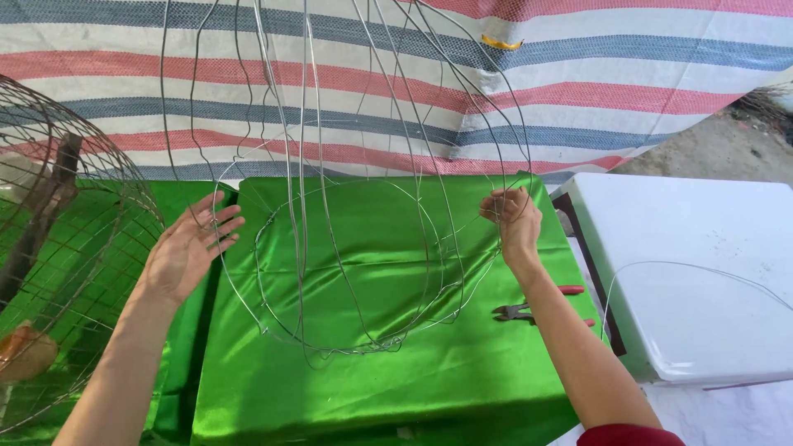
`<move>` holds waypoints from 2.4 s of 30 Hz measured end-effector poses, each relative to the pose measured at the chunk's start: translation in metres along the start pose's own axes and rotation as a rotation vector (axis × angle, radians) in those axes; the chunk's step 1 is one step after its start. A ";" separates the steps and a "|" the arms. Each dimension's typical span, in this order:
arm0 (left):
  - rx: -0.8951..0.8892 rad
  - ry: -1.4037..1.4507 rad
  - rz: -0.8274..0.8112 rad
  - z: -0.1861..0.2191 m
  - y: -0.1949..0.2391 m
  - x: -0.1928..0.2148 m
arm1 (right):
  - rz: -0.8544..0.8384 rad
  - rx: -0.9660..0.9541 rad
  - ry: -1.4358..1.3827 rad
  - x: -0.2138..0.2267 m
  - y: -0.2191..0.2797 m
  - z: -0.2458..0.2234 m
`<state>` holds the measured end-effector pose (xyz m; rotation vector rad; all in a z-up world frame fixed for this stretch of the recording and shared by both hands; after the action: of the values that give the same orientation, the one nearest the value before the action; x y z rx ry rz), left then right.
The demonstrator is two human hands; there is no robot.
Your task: Refining the symmetry of a wire cage by securing joints with pliers and manual bending.
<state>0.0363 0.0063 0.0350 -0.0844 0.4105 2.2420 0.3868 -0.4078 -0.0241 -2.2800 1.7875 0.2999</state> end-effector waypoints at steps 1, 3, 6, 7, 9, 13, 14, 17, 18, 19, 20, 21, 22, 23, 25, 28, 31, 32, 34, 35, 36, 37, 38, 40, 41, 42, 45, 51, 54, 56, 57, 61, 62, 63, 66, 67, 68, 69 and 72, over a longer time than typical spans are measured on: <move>0.000 0.004 0.002 -0.002 -0.002 0.002 | -0.003 0.000 0.003 -0.001 0.000 -0.001; -0.016 0.010 -0.030 -0.005 -0.007 0.005 | 0.060 0.010 0.015 0.002 0.002 -0.003; -0.107 0.052 -0.062 -0.015 -0.018 0.017 | 0.091 -0.002 0.007 0.017 -0.010 0.014; -0.105 0.055 -0.060 -0.015 -0.019 0.017 | 0.088 -0.003 0.010 0.015 -0.012 0.013; -0.134 0.079 -0.054 -0.015 -0.020 0.018 | 0.075 0.011 0.003 0.011 -0.013 0.010; -0.224 0.071 0.012 -0.022 -0.034 0.032 | 0.062 0.025 -0.008 0.009 -0.012 0.004; -0.263 0.035 0.068 -0.020 -0.037 0.035 | 0.080 0.031 -0.007 0.015 -0.014 0.006; -0.325 -0.032 0.153 -0.008 -0.027 0.028 | 0.095 0.033 -0.024 0.020 -0.010 0.004; -0.352 -0.067 0.178 0.000 -0.021 0.022 | 0.095 0.032 -0.046 0.019 -0.007 0.002; -0.352 -0.066 0.177 0.002 -0.017 0.019 | 0.095 0.034 -0.046 0.018 -0.005 -0.001; -0.357 -0.087 0.208 0.005 -0.014 0.019 | 0.099 0.030 -0.058 0.019 -0.002 -0.003; -0.362 -0.108 0.239 0.008 -0.011 0.018 | 0.102 0.027 -0.070 0.019 0.000 -0.005; -0.364 -0.108 0.233 0.007 -0.012 0.017 | 0.107 0.032 -0.071 0.019 0.003 -0.007; -0.363 -0.111 0.250 0.007 -0.013 0.019 | 0.112 0.026 -0.079 0.020 0.006 -0.008; -0.363 -0.115 0.261 0.007 -0.014 0.016 | 0.123 0.023 -0.088 0.026 0.006 -0.006; -0.367 -0.148 0.294 0.002 -0.025 0.023 | 0.122 0.019 -0.089 0.033 0.003 0.002; -0.309 -0.105 0.308 -0.016 -0.039 0.037 | 0.091 0.004 -0.043 0.028 0.010 0.005; -0.284 -0.114 0.303 -0.016 -0.039 0.035 | 0.094 0.002 -0.020 0.028 0.009 0.005; -0.268 -0.125 0.303 -0.013 -0.041 0.035 | 0.092 0.005 -0.005 0.029 0.007 0.007; -0.263 -0.143 0.299 -0.013 -0.044 0.036 | 0.096 0.001 0.013 0.032 0.005 0.010; -0.255 -0.159 0.295 -0.015 -0.047 0.038 | 0.100 -0.005 0.034 0.035 0.003 0.013; -0.260 -0.160 0.301 -0.006 -0.037 0.033 | 0.095 -0.004 0.029 0.037 0.006 0.013; -0.377 -0.272 0.370 0.017 -0.021 0.030 | 0.098 -0.012 0.043 0.037 0.007 0.012; -0.501 -0.389 0.449 0.057 0.016 0.011 | 0.092 -0.019 0.049 0.037 0.007 0.011; -0.794 -0.463 0.477 0.096 0.051 -0.013 | 0.081 -0.015 0.047 0.037 0.006 0.011; -1.088 -0.538 0.495 0.127 0.092 -0.040 | 0.071 -0.012 0.045 0.037 0.005 0.010; -1.521 -0.912 0.432 0.176 0.200 -0.150 | 0.067 0.016 0.051 0.037 0.006 0.008; -1.294 -1.357 0.396 0.177 0.232 -0.253 | 0.106 -0.040 -0.057 0.048 0.012 0.007; -1.333 -1.386 0.528 0.174 0.233 -0.255 | 0.110 -0.044 -0.021 0.053 0.015 0.005; -1.432 -1.355 0.560 0.177 0.245 -0.265 | 0.096 -0.029 -0.004 0.052 0.015 0.004; -1.528 -1.317 0.597 0.179 0.255 -0.270 | 0.078 -0.012 0.016 0.049 0.014 0.002; -1.199 -1.352 0.229 0.163 0.226 -0.293 | 0.072 -0.014 0.035 0.050 0.010 0.008; -0.978 -1.374 0.125 0.155 0.203 -0.294 | 0.066 -0.004 0.034 0.048 0.012 0.005; -0.758 -1.383 0.023 0.144 0.183 -0.294 | 0.060 0.006 0.034 0.045 0.013 0.001; -0.574 -0.998 -0.303 0.128 0.170 -0.315 | 0.058 -0.001 0.021 0.043 0.011 0.003; -0.571 -0.993 -0.295 0.118 0.164 -0.314 | 0.050 -0.002 0.027 0.042 0.012 0.003; -0.736 -0.931 -0.184 0.126 0.166 -0.311 | 0.045 0.000 0.047 0.041 0.013 0.002; -0.897 -0.863 -0.070 0.133 0.170 -0.307 | 0.040 0.003 0.067 0.041 0.014 0.000; -0.863 -0.895 0.107 0.139 0.158 -0.289 | 0.029 0.016 0.069 0.038 0.016 -0.002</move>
<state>0.1151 -0.2565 0.2645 0.4835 -1.0402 2.1410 0.3803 -0.4477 -0.0345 -2.2821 1.8501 0.2135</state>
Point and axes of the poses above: each hand's wrist, its own y-axis away from the middle knuckle, its own x-axis out of the back of the hand, z = x × y, the point moved 10 cm from there along -y, towards the middle knuckle, and after that the axes turned 1 degree about x, right-handed, at the moved point
